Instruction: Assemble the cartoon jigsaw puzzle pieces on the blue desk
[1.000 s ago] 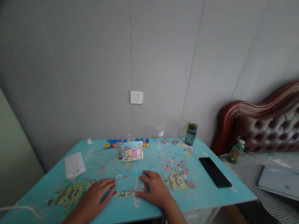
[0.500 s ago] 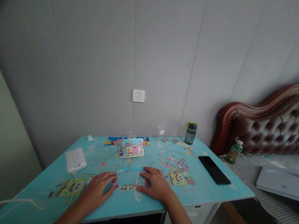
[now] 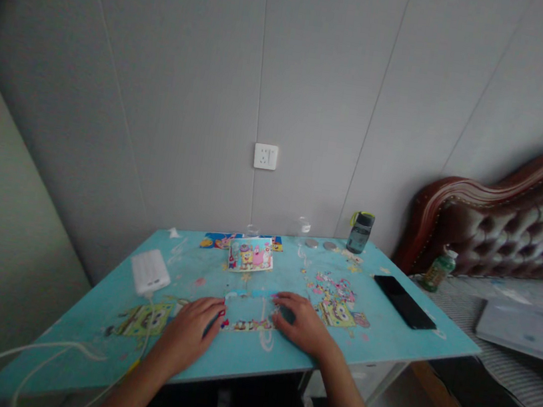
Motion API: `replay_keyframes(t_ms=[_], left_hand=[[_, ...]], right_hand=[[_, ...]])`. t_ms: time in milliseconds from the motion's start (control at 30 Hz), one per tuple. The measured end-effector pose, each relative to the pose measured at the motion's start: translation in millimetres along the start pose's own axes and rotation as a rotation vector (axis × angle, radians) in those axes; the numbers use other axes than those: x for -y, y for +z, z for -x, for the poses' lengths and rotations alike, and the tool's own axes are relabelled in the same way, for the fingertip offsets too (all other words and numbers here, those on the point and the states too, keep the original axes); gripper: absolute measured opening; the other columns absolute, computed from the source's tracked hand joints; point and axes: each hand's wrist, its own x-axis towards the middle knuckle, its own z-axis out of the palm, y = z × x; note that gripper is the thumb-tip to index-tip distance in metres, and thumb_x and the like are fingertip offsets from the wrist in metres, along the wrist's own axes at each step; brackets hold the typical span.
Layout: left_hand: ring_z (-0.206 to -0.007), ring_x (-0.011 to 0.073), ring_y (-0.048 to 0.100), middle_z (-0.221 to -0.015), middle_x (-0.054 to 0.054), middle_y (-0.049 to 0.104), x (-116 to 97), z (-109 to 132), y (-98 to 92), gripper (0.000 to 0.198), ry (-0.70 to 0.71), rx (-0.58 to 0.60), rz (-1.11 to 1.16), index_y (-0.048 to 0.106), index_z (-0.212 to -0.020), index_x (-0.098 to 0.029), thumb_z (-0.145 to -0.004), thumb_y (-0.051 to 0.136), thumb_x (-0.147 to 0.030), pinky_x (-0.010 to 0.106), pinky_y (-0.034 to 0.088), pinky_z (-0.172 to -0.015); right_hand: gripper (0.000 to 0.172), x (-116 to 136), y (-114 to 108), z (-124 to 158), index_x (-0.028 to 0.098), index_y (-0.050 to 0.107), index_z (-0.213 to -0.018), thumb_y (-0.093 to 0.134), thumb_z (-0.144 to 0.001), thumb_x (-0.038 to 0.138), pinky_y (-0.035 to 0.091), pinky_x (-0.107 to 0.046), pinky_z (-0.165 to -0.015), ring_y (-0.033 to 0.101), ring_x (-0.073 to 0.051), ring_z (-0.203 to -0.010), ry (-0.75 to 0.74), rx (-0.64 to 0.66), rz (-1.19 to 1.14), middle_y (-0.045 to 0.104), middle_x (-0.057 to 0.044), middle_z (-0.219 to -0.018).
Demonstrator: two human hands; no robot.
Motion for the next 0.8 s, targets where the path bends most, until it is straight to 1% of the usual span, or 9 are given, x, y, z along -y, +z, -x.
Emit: replay_keyframes(t_ms=[133, 433, 667, 800], left_hand=[[-0.119, 0.0258, 0.059, -0.126, 0.007, 0.067, -1.2, -0.3, -0.6, 0.029, 0.003, 0.004, -0.007, 0.066, -0.120, -0.025, -0.100, 0.045, -0.028, 0.046, 0.045, -0.104], [-0.123, 0.0258, 0.057, -0.131, 0.009, 0.065, 3.1, 2.4, 1.2, 0.038, 0.021, 0.031, 0.004, 0.066, -0.126, -0.023, -0.096, 0.044, -0.016, 0.045, 0.044, -0.107], [-0.124, 0.0254, 0.058, -0.132, 0.008, 0.066, 2.7, 2.5, 1.8, 0.039, 0.037, 0.023, -0.020, 0.067, -0.126, -0.023, -0.095, 0.045, -0.014, 0.045, 0.044, -0.107], [-0.122, 0.0253, 0.059, -0.131, 0.007, 0.067, 6.9, 1.9, 4.9, 0.038, 0.039, 0.013, -0.024, 0.068, -0.124, -0.024, -0.095, 0.046, -0.015, 0.045, 0.045, -0.107]], right_hand=[[0.042, -3.1, 1.7, -0.4, 0.028, 0.068, -0.128, 0.060, -0.093, 0.050, 0.041, -0.049, -0.112, 0.057, -0.028, -0.128, 0.010, -0.003, -0.006, 0.059, -0.008, -0.142], [0.040, -0.3, -0.2, -0.4, 0.026, 0.070, -0.126, 0.055, -0.097, 0.049, 0.042, -0.048, -0.110, 0.059, -0.028, -0.124, -0.031, 0.018, 0.003, 0.062, -0.010, -0.137], [0.040, 2.1, -2.9, 2.8, 0.026, 0.069, -0.126, 0.055, -0.096, 0.048, 0.043, -0.048, -0.110, 0.060, -0.028, -0.122, -0.020, -0.004, -0.066, 0.063, -0.010, -0.135], [0.037, -0.1, -1.8, 2.8, 0.026, 0.071, -0.123, 0.055, -0.097, 0.047, 0.045, -0.048, -0.109, 0.061, -0.027, -0.121, -0.014, -0.043, -0.117, 0.065, -0.009, -0.133]])
